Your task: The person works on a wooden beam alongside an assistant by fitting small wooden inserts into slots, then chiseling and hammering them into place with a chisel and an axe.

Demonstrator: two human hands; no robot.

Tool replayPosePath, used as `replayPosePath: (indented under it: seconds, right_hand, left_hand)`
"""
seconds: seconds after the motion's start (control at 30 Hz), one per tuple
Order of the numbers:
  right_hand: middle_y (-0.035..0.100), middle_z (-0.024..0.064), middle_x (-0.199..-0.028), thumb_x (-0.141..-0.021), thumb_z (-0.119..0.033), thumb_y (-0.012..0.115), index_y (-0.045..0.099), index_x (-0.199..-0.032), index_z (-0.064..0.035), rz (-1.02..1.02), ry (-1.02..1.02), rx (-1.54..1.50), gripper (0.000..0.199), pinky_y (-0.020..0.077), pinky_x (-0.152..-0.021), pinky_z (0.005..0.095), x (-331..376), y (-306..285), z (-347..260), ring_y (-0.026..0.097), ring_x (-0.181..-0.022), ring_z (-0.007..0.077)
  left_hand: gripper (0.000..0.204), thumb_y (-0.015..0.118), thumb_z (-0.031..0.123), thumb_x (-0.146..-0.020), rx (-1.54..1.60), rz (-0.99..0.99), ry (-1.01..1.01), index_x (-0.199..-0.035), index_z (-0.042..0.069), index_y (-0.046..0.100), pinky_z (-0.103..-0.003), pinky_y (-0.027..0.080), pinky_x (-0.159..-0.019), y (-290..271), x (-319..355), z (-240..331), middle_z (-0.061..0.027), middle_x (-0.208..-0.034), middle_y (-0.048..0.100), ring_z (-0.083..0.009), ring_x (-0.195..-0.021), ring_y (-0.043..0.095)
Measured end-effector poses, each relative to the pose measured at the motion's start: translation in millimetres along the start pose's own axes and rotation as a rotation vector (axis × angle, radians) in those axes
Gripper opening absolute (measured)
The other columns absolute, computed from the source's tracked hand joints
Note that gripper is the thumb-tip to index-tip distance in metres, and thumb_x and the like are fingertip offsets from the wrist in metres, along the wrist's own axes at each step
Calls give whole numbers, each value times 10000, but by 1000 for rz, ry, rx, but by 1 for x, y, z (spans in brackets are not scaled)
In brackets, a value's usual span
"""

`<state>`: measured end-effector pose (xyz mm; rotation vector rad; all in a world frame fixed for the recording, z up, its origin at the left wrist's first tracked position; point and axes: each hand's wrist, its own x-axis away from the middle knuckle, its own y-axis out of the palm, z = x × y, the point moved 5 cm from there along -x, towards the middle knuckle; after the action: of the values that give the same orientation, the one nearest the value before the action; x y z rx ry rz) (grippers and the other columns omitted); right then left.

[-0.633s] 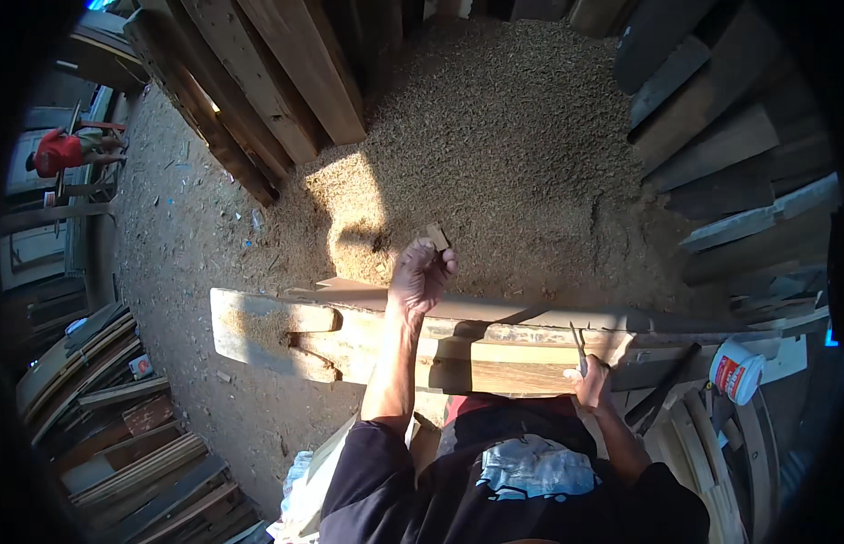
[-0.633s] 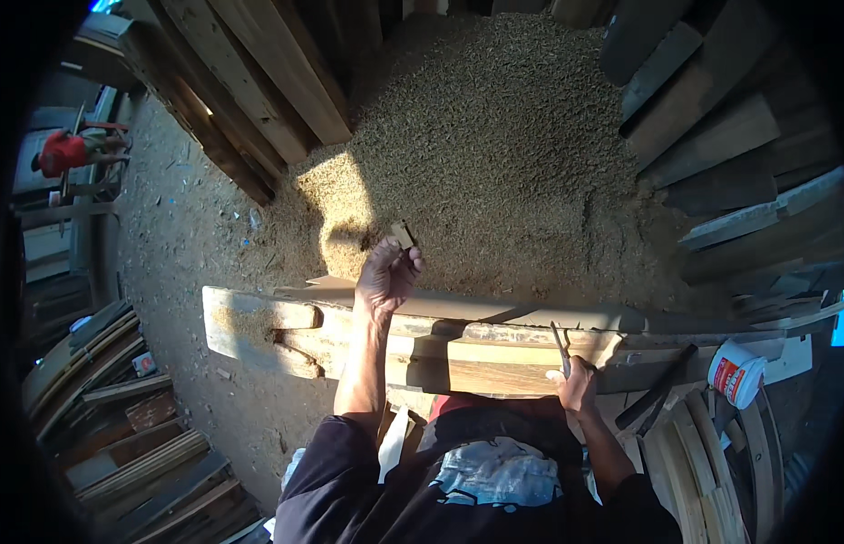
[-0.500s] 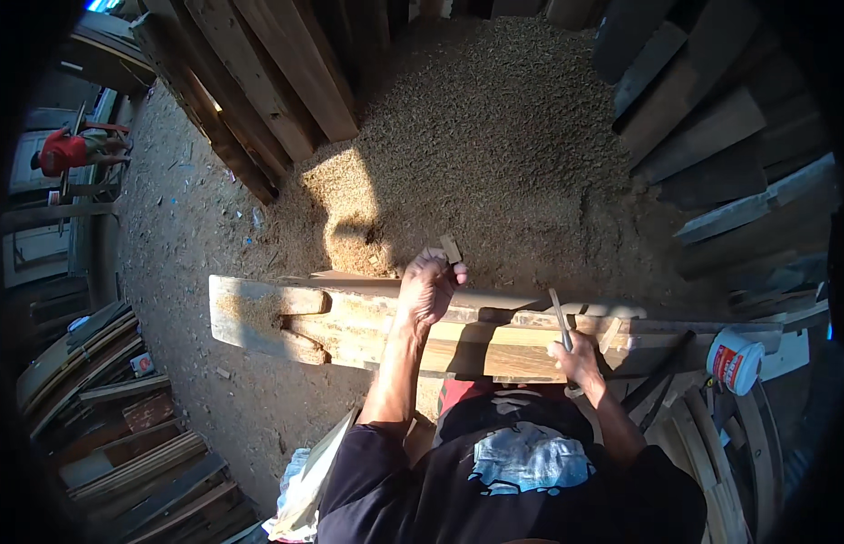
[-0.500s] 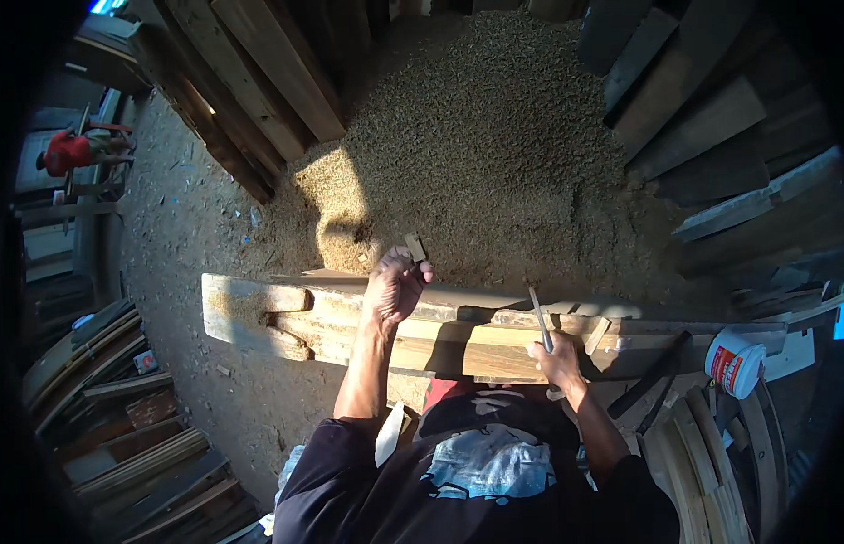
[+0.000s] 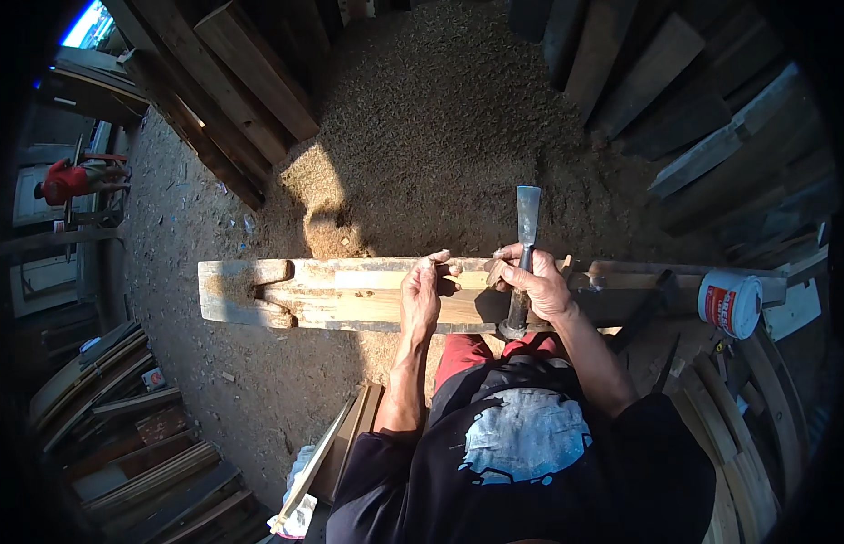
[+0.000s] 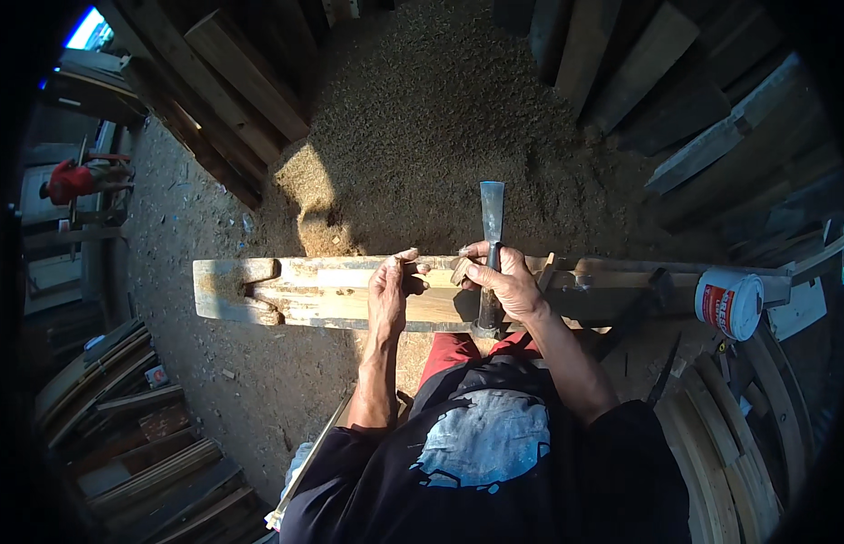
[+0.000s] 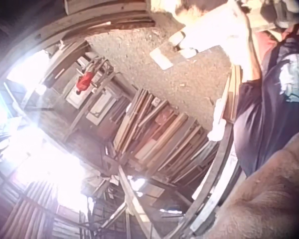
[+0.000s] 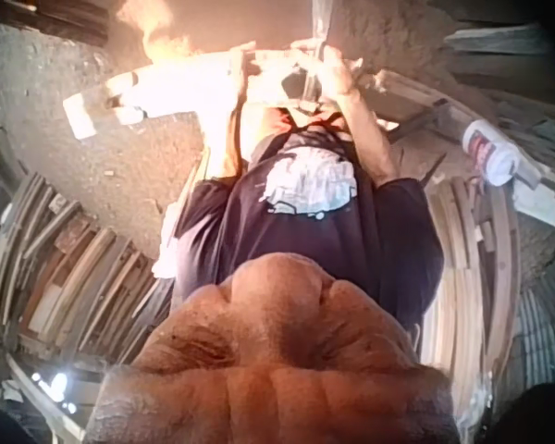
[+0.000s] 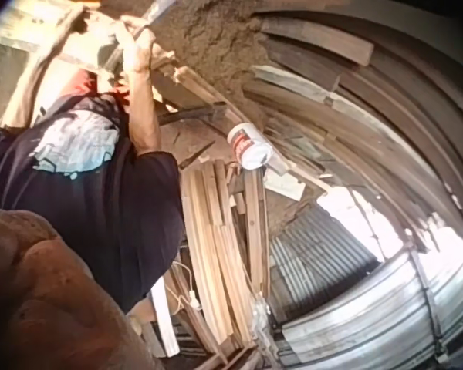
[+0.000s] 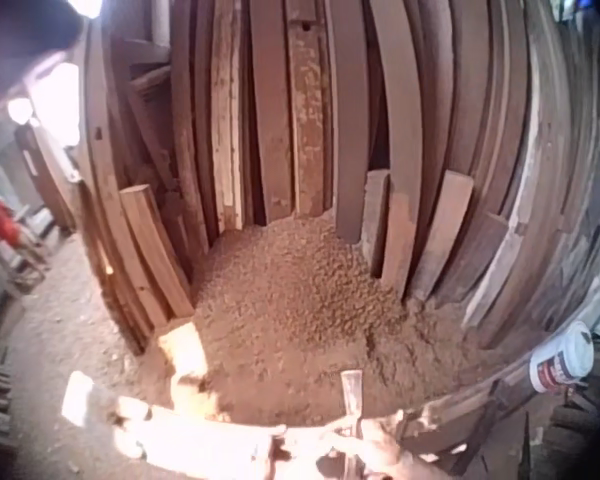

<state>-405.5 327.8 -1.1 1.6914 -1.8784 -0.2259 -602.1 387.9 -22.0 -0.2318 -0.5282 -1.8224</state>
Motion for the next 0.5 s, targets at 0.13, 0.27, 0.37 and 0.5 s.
replayPosePath:
  seconds: [0.13,0.27,0.37,0.5]
  right_hand:
    - [692,163,-1184,-970,-132,620,585,-1204,-37,54,52,-184,255,566,-801,310,23,-13,3,680,-872,159]
    - [636,146,-1300,-932,-130,628,568,-1202,-90,59,119,-345,280,557,-819,306,36,-3,3,663,-952,154]
    - [635,129,-1301,-911,-102,624,569,-1176,-98,-21,71,-335,270,537,-846,314,38,-7,18,649,-978,144]
    - [673,62,-1157,-901,-47,616,581,-1140,-93,13,126,-144,245,512,-866,325,42,-23,40,632,-976,123]
  left_hand:
    - [342,593,187,-1023,-464,-18,178,-1303,-9,603,-271,508,-851,12,24,-2,-63,-978,691,-118,-885,625]
    - [406,754,45,-891,-368,-103,318,-1261,-9,594,-274,506,-877,51,45,-9,-45,-1038,657,-117,-932,616]
    - [339,762,39,-881,-214,-98,336,-1179,-7,606,-275,506,-875,66,49,-10,-43,-1041,652,-115,-928,614]
    - [305,756,59,-884,-337,-23,503,-1155,-12,637,-285,522,-753,65,52,-9,-37,-898,638,-120,-813,605]
